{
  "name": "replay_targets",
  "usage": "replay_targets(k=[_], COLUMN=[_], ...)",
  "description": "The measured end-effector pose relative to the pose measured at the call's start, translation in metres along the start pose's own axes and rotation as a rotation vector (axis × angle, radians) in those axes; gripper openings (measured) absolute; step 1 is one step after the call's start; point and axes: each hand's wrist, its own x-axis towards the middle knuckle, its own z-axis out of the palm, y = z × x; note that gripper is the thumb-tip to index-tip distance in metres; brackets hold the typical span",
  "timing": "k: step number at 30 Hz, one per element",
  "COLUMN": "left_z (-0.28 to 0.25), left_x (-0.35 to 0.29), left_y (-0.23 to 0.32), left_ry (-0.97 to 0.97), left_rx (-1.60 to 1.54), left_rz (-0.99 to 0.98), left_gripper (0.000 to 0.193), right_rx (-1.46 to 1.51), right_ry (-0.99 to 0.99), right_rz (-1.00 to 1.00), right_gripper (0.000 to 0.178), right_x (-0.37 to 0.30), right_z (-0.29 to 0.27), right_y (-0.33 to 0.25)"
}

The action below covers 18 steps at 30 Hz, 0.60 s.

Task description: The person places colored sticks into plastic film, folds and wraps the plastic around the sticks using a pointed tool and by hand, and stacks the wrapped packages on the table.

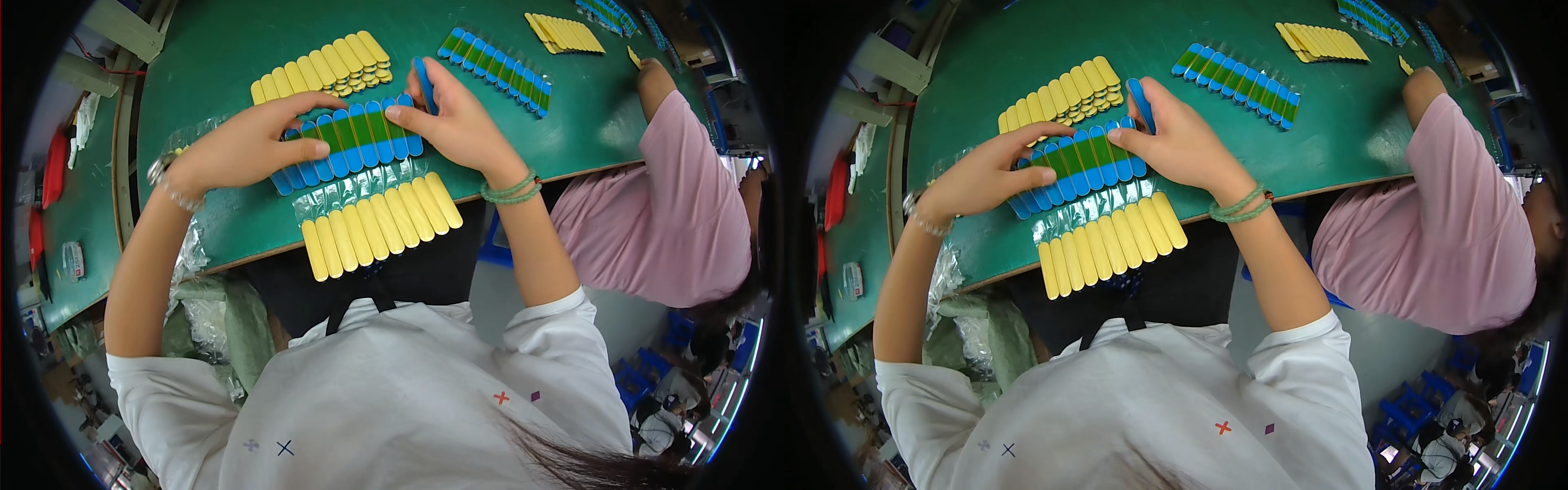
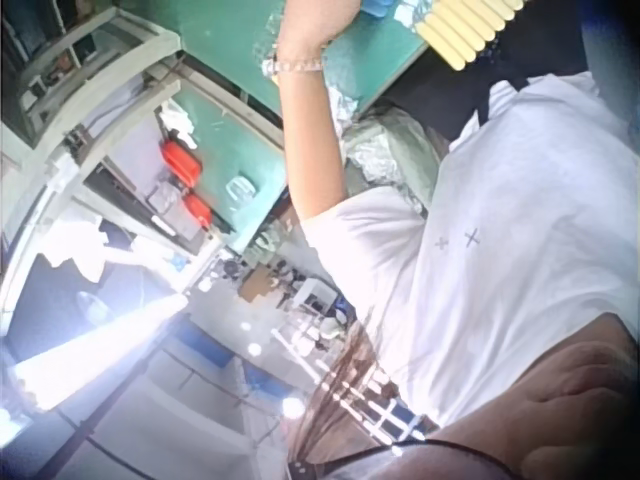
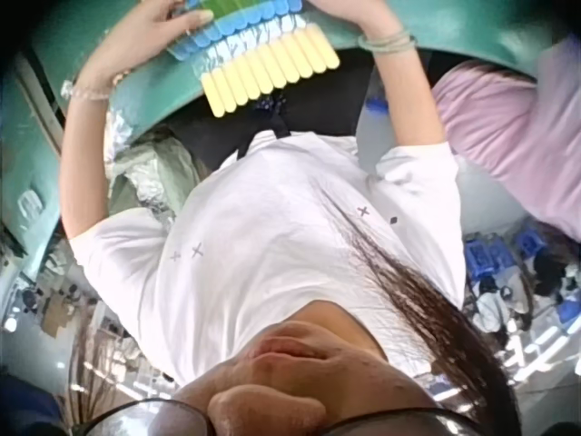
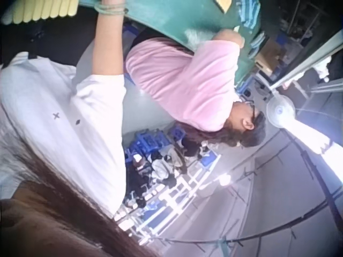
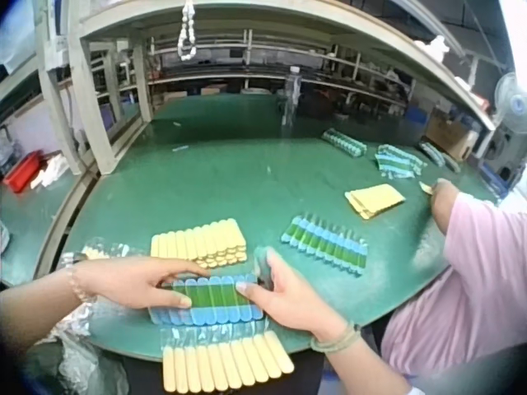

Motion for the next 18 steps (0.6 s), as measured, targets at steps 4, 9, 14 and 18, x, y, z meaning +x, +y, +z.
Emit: replay_targets(k=[4,9,14,18], left_z=[0.006,0.005,0.019,0.020], left_x=[-0.013,-0.007,-0.033,-0.028], left_y=[0.000,-0.014,-0.009,-0.020], left_ry=[0.111,0.043,0.191,0.240], left_rx=[0.152,-0.048,-0.038,-0.009], left_rz=[-0.074,-0.121,-0.053,0.037], left_gripper=[0.047,0.039,0.043,0.046], right_rx=[0.022,-0.018,-0.050,0.036], right_ry=[-0.010,-0.015,0.013,-0.013], right_rz=[0.067,0.013,-0.050,0.016], right_gripper=[0.030,0.030,0.029,0.029], right_x=[-0.001,0.000,-0.003,-0.001], right_z=[-0.003,0.000,0.003,0.001], right_y=[-0.007,0.003,-0.003,0.004])
